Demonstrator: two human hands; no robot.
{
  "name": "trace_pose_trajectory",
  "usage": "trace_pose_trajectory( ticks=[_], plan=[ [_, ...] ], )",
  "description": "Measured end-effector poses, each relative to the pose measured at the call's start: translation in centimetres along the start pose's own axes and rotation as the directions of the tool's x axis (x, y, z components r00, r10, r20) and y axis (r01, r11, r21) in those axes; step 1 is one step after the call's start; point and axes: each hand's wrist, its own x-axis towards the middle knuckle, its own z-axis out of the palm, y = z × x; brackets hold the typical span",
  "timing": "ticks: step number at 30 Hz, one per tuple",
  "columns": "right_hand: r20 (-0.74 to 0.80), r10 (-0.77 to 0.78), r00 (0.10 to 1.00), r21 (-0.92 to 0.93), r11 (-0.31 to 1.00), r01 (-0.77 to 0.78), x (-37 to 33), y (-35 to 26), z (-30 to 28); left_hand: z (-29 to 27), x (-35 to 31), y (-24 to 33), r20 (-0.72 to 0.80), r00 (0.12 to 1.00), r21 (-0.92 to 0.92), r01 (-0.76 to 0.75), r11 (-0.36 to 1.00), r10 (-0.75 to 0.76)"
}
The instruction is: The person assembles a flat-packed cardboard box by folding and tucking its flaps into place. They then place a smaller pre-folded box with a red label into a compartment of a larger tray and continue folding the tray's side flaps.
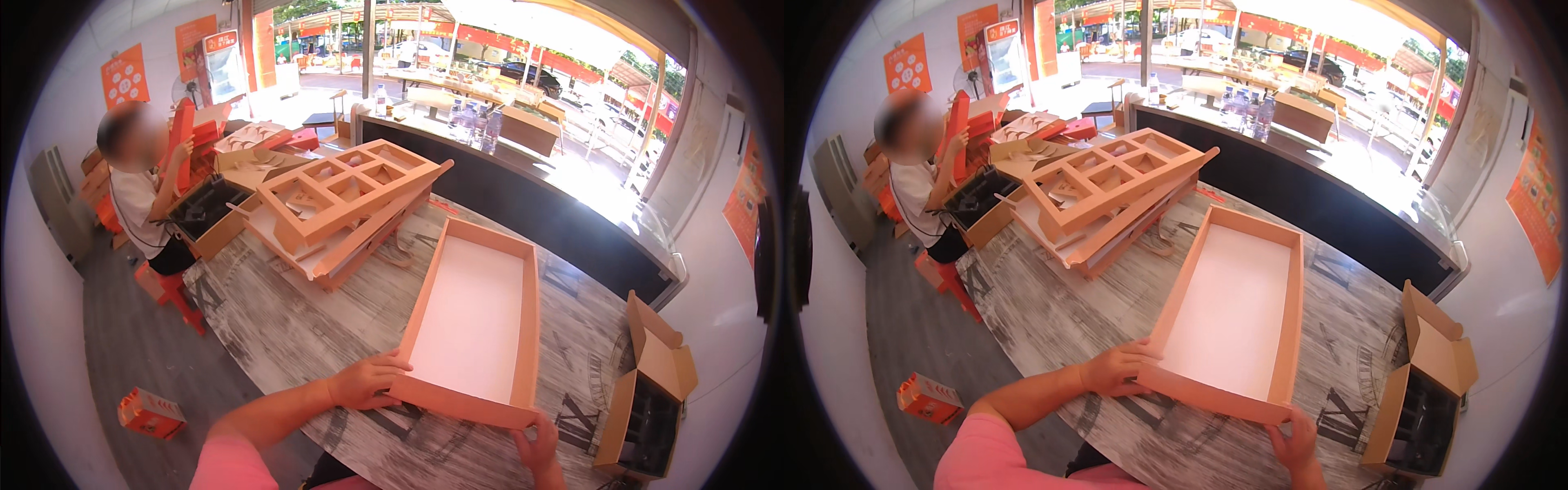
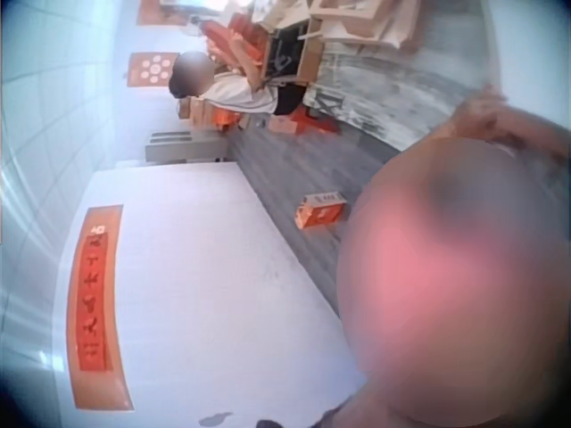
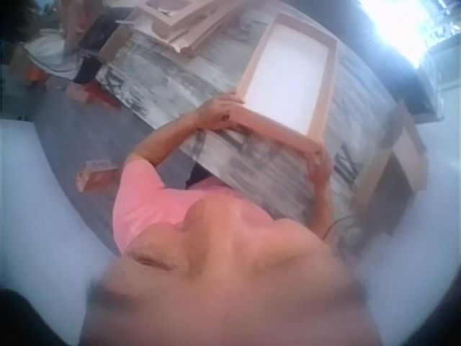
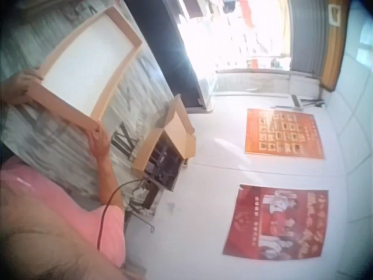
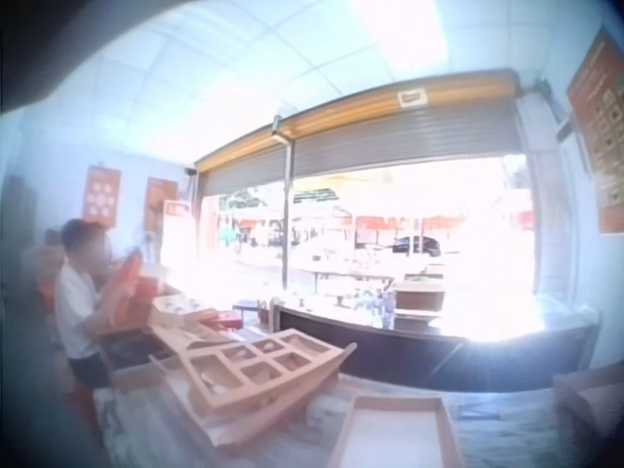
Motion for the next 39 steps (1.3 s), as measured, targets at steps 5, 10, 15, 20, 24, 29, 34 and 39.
trace_pose_trajectory(
  ticks=[5, 10, 15, 20, 24, 29, 34, 39],
  plan=[
    [-0.058, -0.014, 0.998, 0.025, 1.000, 0.015, 1.1, -1.1, -0.1, -0.2, 0.5, 0.6, -0.061, 0.998, -0.034, -0.002, 0.999, 0.000],
    [0.004, -0.117, 0.993, -0.105, 0.988, 0.117, 2.5, -1.4, -0.9, -0.5, 0.3, 0.1, -0.101, 0.995, -0.020, -0.013, 1.000, 0.011],
    [-0.062, -0.163, 0.985, -0.053, 0.986, 0.160, 3.1, -0.7, -0.3, -0.2, 0.6, 1.0, -0.186, 0.980, -0.021, 0.064, 0.998, -0.067],
    [-0.087, -0.058, 0.995, 0.097, 0.993, 0.066, 1.3, 1.8, 1.9, -0.6, 0.8, 0.4, -0.206, 0.978, 0.050, 0.028, 0.998, -0.018],
    [-0.134, -0.006, 0.991, 0.080, 0.997, 0.017, 0.6, 2.1, 3.0, -0.1, 0.6, -0.3, -0.235, 0.970, 0.041, 0.067, 0.997, -0.056],
    [-0.110, -0.072, 0.991, 0.041, 0.996, 0.077, 1.2, 1.7, 2.2, -0.2, 0.8, 0.0, -0.242, 0.969, 0.061, 0.074, 0.995, -0.057],
    [-0.119, -0.134, 0.984, 0.020, 0.990, 0.137, 1.8, 0.6, 1.6, -0.6, 0.5, -0.1, -0.250, 0.967, 0.067, 0.058, 0.996, -0.039],
    [-0.168, -0.165, 0.972, 0.097, 0.978, 0.183, 1.8, 0.7, 2.4, -1.0, 0.4, 0.0, -0.255, 0.964, 0.041, 0.085, 0.996, -0.072]
  ],
)
